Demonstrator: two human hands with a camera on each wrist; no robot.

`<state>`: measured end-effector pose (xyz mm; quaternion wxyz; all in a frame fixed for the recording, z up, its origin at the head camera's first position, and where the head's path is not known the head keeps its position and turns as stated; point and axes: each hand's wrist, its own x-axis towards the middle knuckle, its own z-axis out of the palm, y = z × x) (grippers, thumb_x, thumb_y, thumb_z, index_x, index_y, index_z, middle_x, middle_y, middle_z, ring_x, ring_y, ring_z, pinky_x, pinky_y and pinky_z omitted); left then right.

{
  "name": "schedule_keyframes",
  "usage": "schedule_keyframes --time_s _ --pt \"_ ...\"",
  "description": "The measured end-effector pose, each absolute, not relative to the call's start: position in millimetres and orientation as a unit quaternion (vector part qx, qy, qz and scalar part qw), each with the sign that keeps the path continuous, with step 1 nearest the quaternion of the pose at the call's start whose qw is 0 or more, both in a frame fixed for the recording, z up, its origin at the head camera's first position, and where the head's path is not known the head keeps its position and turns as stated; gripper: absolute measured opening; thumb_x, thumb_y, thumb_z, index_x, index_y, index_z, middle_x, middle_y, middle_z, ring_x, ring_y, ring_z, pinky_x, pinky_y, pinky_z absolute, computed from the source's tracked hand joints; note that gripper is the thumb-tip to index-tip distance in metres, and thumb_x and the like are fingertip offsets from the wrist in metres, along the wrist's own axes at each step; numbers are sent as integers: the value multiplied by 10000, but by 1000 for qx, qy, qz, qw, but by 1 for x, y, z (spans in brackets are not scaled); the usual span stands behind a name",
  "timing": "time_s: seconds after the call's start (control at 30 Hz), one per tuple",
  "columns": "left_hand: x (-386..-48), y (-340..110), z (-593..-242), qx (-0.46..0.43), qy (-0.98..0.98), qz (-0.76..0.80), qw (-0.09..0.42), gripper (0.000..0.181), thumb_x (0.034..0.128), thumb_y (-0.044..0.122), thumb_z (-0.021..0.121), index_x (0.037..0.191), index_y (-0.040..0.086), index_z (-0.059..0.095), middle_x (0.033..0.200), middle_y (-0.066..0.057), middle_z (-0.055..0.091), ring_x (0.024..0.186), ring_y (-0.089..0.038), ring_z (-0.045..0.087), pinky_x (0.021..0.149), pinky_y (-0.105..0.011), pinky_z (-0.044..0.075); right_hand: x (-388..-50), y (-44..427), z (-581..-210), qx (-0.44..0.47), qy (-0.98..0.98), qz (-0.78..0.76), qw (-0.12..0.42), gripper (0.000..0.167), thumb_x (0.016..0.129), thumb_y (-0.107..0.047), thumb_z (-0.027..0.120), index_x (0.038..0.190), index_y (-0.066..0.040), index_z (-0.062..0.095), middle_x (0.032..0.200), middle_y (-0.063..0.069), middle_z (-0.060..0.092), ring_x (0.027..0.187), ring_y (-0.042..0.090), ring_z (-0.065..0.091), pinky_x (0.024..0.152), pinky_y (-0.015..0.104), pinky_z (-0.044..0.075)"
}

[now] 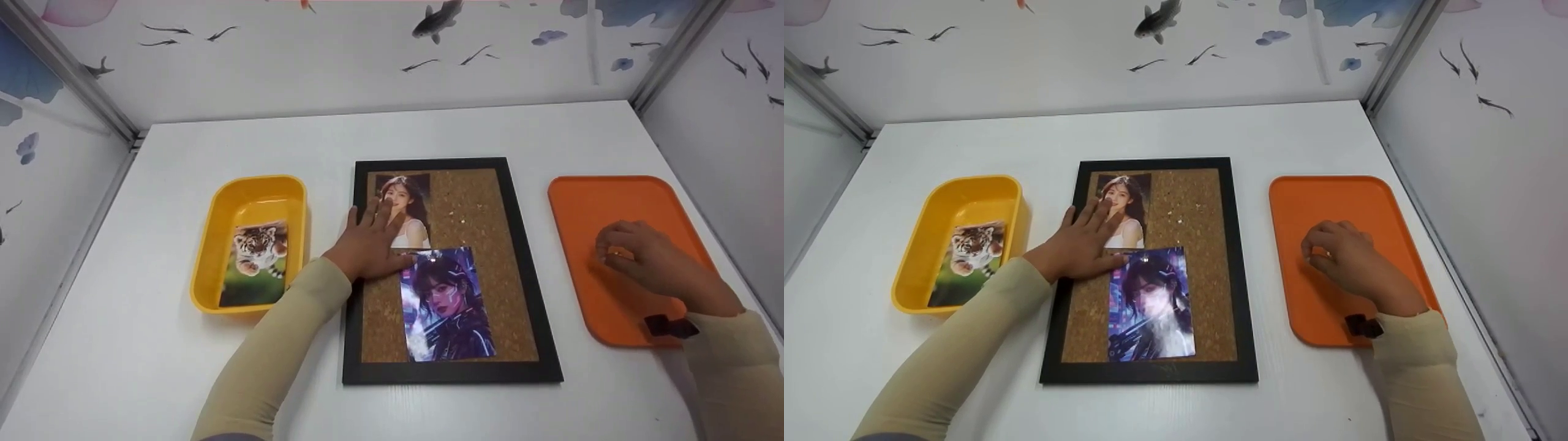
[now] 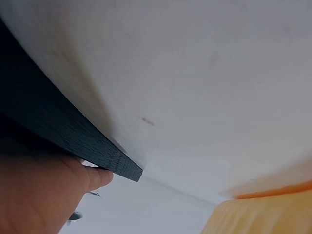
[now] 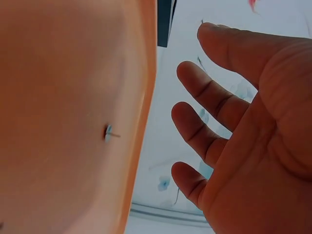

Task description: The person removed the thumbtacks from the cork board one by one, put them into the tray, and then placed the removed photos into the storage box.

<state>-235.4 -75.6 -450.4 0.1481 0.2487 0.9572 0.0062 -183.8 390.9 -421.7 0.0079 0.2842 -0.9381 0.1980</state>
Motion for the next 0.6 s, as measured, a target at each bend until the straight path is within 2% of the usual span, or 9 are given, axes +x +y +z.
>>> schedule_keyframes --time_s 0.3,0.6 --pt "-237 -75 -451 255 955 -7 149 954 913 792 265 1609 193 3 1644 -148 -107 1497 -366 -87 1148 -639 -9 -176 408 -430 252 -949 191 -13 312 844 107 692 922 -190 636 1071 -36 603 1010 162 435 793 324 373" --pt "-237 -75 -453 254 956 -13 148 970 904 804 257 1608 191 -5 1642 -150 -114 1495 -371 -96 1147 -640 -7 -180 410 -433 237 -952 190 -32 280 861 80 694 910 -191 641 1022 -35 601 984 180 447 789 386 402"
